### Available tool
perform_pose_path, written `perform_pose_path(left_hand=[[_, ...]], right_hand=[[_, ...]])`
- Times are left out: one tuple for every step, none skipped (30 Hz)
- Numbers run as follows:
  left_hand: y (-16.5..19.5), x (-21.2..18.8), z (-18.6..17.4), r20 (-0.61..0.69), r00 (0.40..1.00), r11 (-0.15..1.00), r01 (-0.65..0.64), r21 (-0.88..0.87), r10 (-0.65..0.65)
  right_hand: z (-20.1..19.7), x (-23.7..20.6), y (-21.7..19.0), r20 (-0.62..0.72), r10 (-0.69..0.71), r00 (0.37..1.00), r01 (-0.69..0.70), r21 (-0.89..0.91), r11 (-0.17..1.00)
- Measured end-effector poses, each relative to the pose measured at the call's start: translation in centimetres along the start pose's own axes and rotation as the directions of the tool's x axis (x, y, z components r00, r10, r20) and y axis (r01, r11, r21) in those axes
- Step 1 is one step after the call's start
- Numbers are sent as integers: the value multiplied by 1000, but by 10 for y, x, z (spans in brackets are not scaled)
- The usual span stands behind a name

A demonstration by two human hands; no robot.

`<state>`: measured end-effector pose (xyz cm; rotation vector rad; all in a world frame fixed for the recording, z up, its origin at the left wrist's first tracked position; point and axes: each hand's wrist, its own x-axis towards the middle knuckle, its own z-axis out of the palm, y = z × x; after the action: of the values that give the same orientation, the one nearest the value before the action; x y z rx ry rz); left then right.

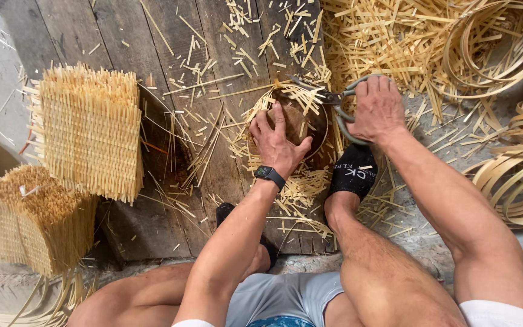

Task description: The person sits on the floor assembling a round woven bamboo sieve. They trim the edges of a square woven bamboo mat with scissors, press the mat over a round wooden mold to shape it, and bend and fit a thin bamboo rim strip around the edge, setting the finished piece aside.

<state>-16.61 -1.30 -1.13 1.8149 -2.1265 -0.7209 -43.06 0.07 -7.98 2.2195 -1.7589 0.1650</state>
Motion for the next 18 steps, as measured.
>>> perform_pose_path(left_hand=[[-3, 0, -2, 1, 1000, 1000, -23, -2, 23], [-5, 1, -3, 3, 999, 999, -49, -7, 49], [-7, 1, -5, 38, 997, 997, -66, 33, 64], [-9, 3, -7, 72, 995, 994, -81, 72, 75], [-10, 2, -9, 109, 990, 989, -97, 112, 84], [-11, 3, -10, 103, 989, 991, -115, 74, 107], [-11, 4, -12, 98, 987, 990, -133, 35, 129], [-11, 5, -13, 90, 984, 988, -152, -5, 152], [-11, 7, -14, 131, 974, 983, -186, 1, 184], [-13, 9, -16, 175, 961, 975, -220, 6, 215], [-14, 9, -18, 222, 944, 968, -252, 11, 243], [-14, 10, -20, 220, 940, 959, -278, 50, 261], [-14, 9, -21, 219, 934, 948, -306, 88, 281], [-14, 10, -21, 215, 927, 933, -338, 125, 307], [-11, 8, -19, 147, 971, 976, -199, 83, 186], [-8, 4, -16, 86, 995, 998, -57, 32, 54], [-3, 2, -12, 29, 996, 996, 80, -30, -79], [1, 1, -8, 10, 993, 992, 114, -56, -113]], right_hand=[[-1, 1, 1, 172, 8, 985, -10, 12, 1000], [0, 2, 2, 340, 13, 940, -22, 21, 1000], [0, 1, 6, 499, 13, 866, -32, 29, 999], [-2, -1, 14, 499, -3, 867, -22, 43, 999], [-3, -4, 20, 499, -19, 866, -12, 59, 998], [-3, -4, 23, 497, -34, 867, -2, 73, 997], [-3, -4, 22, 426, -33, 904, -2, 81, 997], [-3, -4, 22, 351, -31, 936, 0, 87, 996], [-3, -3, 19, 273, -30, 962, 5, 92, 996], [-2, 0, 14, 245, -30, 969, 17, 56, 998], [-3, 2, 11, 220, -31, 975, 27, 22, 999], [-3, 4, 8, 193, -33, 981, 36, -10, 999], [-5, 5, 8, 374, -19, 927, 8, 30, 1000], [-8, 5, 12, 538, -10, 843, -27, 62, 998], [-12, 3, 18, 687, -14, 726, -66, 90, 994], [-15, 0, 24, 647, -20, 763, -65, 108, 992], [-18, -2, 28, 602, -22, 798, -64, 121, 991], [-18, -3, 29, 554, -25, 832, -60, 134, 989]])
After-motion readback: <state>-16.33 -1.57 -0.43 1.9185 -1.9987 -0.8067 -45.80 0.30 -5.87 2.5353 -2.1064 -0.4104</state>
